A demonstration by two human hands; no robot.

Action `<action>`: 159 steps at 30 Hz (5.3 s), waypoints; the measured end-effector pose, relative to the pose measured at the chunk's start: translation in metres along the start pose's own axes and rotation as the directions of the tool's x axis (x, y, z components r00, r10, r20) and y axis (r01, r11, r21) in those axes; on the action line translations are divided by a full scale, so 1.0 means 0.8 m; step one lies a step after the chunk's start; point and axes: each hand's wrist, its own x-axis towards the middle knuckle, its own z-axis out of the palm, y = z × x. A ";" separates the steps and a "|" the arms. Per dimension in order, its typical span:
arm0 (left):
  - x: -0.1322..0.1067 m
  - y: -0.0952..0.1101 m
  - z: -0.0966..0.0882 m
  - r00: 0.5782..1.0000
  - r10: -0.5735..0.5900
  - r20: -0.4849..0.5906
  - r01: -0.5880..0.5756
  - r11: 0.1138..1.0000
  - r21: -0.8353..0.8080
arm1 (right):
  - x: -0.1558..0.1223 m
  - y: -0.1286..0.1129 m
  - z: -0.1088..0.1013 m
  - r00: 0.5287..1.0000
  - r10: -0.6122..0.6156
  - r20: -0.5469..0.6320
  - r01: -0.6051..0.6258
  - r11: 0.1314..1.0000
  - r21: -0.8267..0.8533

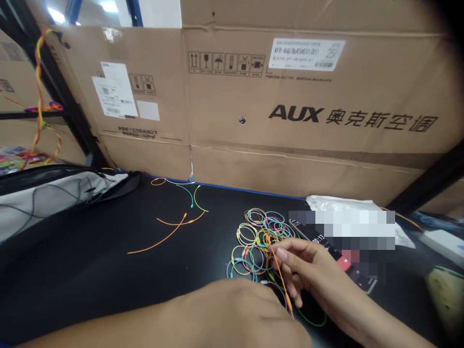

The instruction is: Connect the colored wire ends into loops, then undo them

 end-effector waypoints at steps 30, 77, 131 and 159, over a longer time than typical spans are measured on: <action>-0.003 -0.006 0.003 0.991 0.110 -0.071 -0.102 0.990 0.100 | 0.004 -0.015 -0.019 0.980 0.100 0.170 -0.095 0.995 -0.035; 0.014 -0.021 -0.028 0.700 -0.644 0.307 0.177 -0.260 -0.949 | -0.003 -0.014 -0.006 0.951 -0.271 -0.149 0.281 0.958 0.056; 0.019 -0.024 -0.020 0.422 -0.849 0.318 0.486 -0.084 -0.870 | -0.023 -0.025 0.001 0.869 -0.434 0.239 0.473 0.585 -0.659; 0.012 -0.020 -0.036 0.712 -0.697 -0.083 0.430 0.527 -0.733 | -0.020 0.011 0.023 0.999 0.030 0.023 -0.032 0.992 0.119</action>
